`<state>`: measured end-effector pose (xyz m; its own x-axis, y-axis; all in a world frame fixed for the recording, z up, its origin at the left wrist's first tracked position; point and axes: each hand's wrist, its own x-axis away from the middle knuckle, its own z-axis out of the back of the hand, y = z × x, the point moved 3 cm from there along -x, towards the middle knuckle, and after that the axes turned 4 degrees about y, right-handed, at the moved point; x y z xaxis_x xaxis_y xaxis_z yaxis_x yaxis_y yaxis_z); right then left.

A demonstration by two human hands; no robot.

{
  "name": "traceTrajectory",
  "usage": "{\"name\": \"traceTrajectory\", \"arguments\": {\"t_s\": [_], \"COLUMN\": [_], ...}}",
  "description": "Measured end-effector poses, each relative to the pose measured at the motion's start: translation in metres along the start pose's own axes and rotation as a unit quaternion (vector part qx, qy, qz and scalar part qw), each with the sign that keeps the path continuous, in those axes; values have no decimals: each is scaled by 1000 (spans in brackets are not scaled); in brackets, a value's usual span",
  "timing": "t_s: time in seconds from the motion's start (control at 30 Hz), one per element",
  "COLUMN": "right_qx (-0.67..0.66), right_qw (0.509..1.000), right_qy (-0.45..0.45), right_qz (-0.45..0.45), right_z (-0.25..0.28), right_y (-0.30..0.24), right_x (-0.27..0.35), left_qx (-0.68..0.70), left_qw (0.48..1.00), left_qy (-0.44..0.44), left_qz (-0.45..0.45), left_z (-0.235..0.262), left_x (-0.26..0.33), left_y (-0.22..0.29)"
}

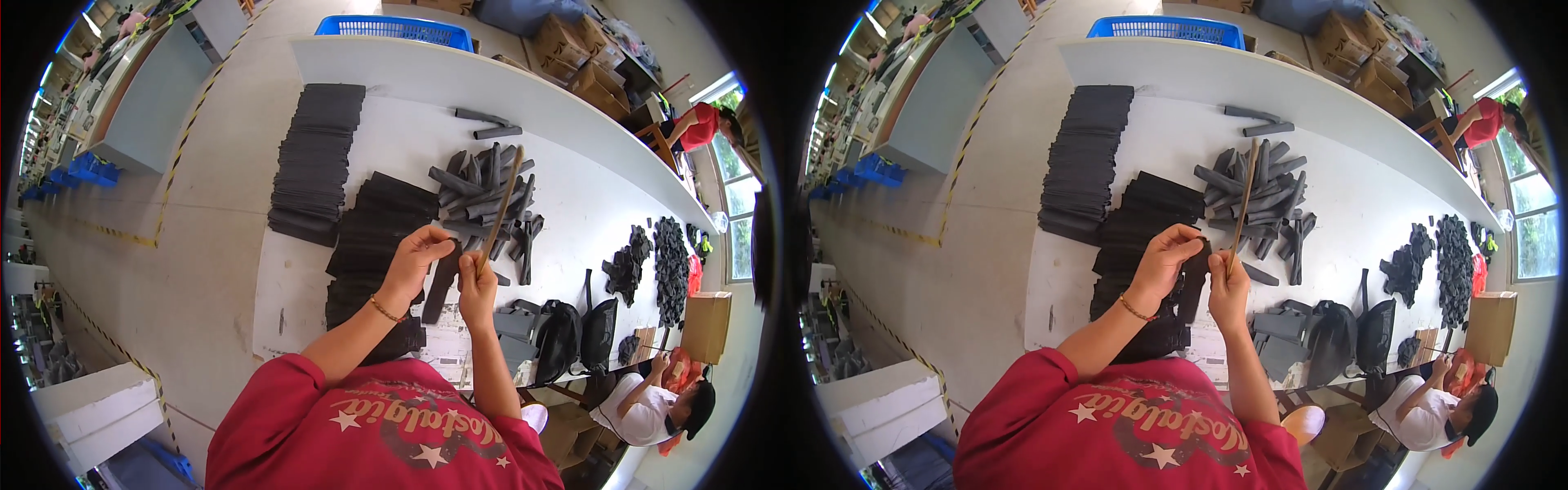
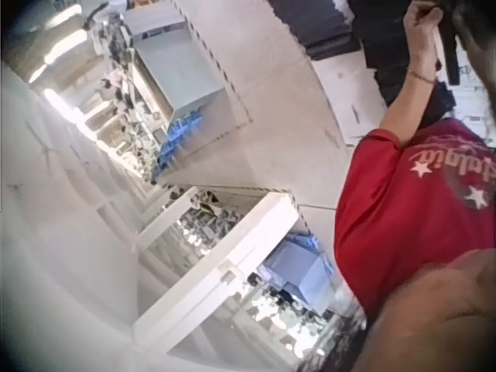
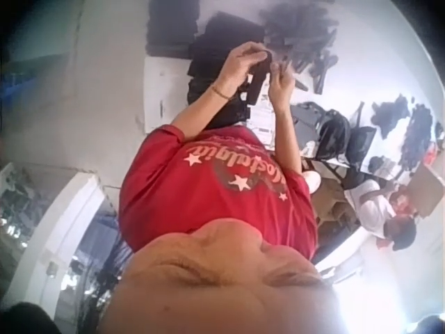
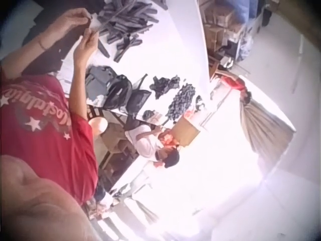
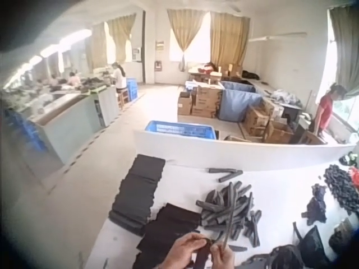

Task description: Assembling black foam components using a wooden stick for alignment and pressing.

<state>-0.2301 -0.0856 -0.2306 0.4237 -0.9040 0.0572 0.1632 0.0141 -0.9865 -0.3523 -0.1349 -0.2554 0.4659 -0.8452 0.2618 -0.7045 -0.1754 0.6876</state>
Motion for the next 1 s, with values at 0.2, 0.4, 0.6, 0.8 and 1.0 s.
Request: {"name": "traceTrajectory", "arguments": {"t_s": [0.2, 0.4, 0.6, 0.8, 1.0], "right_qx": [37, 146, 270, 269, 280], "right_qw": [998, 972, 959, 959, 958], "right_qy": [29, 181, 84, -11, -39], "right_qz": [32, 41, -30, -90, -55], "right_z": [2, 66, 126, 126, 127], "right_y": [31, 56, 119, 144, 140], "right_x": [-3, -82, -73, -42, -50], "left_qx": [120, -387, -563, -729, -727], "left_qw": [982, 837, 796, 643, 644], "left_qy": [92, -286, -37, -166, -176], "left_qz": [111, 260, -219, -167, -160], "left_z": [7, -8, 45, 96, 95], "left_x": [9, 54, -94, -183, -187], "left_y": [-39, -62, -20, -36, -44]}}
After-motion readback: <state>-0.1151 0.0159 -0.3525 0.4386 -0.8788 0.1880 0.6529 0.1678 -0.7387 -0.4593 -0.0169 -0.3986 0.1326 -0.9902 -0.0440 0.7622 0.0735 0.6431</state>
